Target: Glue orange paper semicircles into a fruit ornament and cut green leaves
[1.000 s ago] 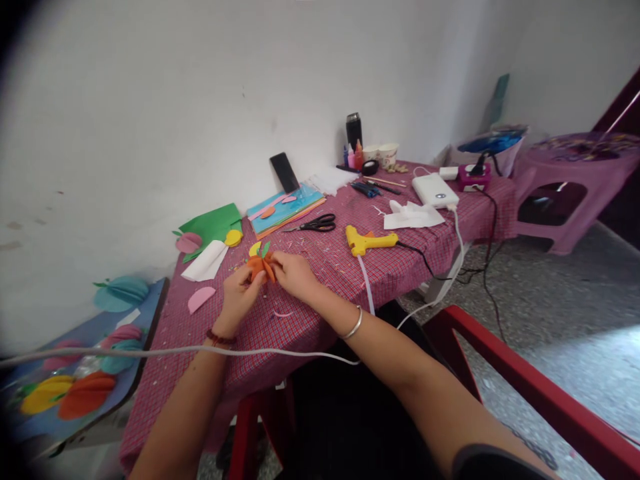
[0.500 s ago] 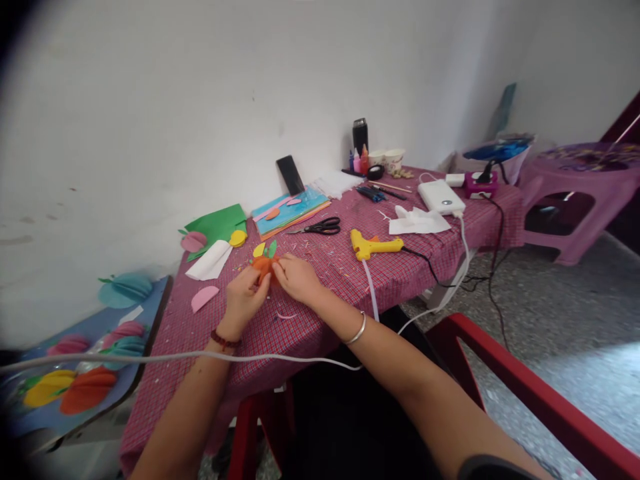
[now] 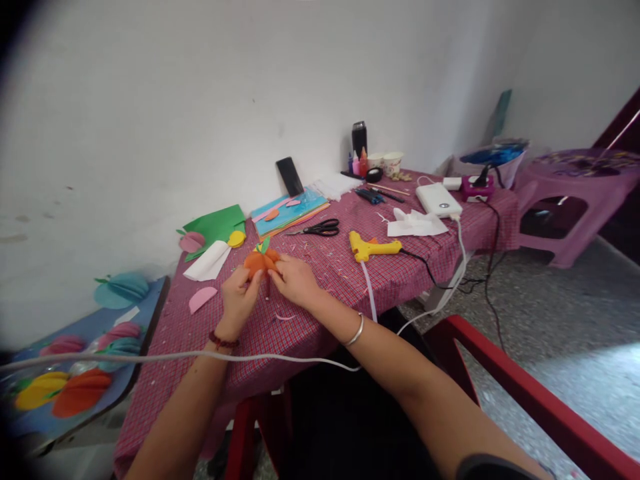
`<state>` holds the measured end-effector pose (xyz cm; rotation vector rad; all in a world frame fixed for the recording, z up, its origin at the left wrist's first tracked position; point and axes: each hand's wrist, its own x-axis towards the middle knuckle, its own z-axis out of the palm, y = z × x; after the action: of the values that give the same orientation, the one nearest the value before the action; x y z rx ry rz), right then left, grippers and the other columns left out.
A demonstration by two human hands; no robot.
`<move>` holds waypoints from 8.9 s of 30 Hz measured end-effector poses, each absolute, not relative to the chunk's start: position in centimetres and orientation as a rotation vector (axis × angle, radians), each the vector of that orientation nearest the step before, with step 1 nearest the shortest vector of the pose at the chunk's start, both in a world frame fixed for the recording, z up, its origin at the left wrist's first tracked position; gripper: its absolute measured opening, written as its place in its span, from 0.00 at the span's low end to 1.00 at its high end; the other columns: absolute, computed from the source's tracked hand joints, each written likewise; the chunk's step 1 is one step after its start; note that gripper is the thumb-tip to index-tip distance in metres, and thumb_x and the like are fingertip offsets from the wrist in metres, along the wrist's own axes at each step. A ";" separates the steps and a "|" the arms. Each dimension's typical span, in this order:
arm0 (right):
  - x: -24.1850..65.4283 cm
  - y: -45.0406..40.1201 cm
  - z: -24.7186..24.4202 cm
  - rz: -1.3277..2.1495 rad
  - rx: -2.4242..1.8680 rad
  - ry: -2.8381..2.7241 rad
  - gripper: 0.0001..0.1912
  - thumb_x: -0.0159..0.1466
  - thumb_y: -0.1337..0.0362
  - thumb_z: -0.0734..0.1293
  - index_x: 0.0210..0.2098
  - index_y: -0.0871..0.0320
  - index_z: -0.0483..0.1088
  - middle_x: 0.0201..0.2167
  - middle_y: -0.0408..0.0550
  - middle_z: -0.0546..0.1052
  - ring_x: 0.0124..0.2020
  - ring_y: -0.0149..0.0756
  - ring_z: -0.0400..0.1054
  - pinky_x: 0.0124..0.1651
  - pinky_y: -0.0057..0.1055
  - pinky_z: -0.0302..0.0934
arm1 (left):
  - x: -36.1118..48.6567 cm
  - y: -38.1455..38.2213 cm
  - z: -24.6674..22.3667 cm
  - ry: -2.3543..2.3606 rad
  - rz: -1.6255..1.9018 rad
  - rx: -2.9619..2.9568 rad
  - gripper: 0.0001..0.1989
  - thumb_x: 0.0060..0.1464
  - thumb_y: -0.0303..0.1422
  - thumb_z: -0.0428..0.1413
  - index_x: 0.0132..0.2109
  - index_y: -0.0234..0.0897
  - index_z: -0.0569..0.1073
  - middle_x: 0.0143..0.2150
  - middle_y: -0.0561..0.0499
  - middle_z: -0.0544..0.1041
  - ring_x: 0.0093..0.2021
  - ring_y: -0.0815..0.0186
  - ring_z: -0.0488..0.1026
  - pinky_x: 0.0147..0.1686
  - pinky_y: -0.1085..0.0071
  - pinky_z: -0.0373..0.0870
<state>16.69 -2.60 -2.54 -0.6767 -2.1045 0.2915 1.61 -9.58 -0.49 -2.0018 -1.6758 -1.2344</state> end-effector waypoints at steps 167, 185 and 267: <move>17.0 -2.9 -2.1 0.700 -0.262 -1.816 0.04 0.63 0.69 0.63 0.34 0.56 0.68 0.38 0.49 0.71 0.42 0.38 0.66 0.46 0.36 0.61 | 1.6 -8.8 -0.2 -1.943 -3.154 -1.772 0.15 0.38 0.33 0.69 0.35 0.38 0.76 0.28 0.56 0.76 0.24 0.74 0.69 0.24 0.77 0.66; 16.9 -2.8 -2.4 0.616 -0.211 -1.736 0.12 0.60 0.76 0.62 0.37 0.54 0.70 0.43 0.49 0.72 0.47 0.38 0.67 0.50 0.39 0.64 | 1.6 -8.8 -0.5 -1.832 -3.140 -1.816 0.20 0.30 0.32 0.73 0.36 0.40 0.80 0.35 0.52 0.81 0.33 0.68 0.76 0.36 0.73 0.73; 16.6 -2.3 -2.6 0.761 -0.405 -1.865 0.10 0.63 0.70 0.63 0.25 0.56 0.63 0.32 0.45 0.67 0.35 0.34 0.63 0.40 0.31 0.57 | 1.3 -7.9 -1.2 -2.139 -2.473 -1.797 0.16 0.39 0.37 0.66 0.36 0.35 0.73 0.33 0.52 0.76 0.32 0.68 0.72 0.35 0.72 0.68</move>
<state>16.60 -2.30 -2.63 -0.4047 -1.8650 0.7607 1.32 -7.91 -1.19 -1.7969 -2.1395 -2.4735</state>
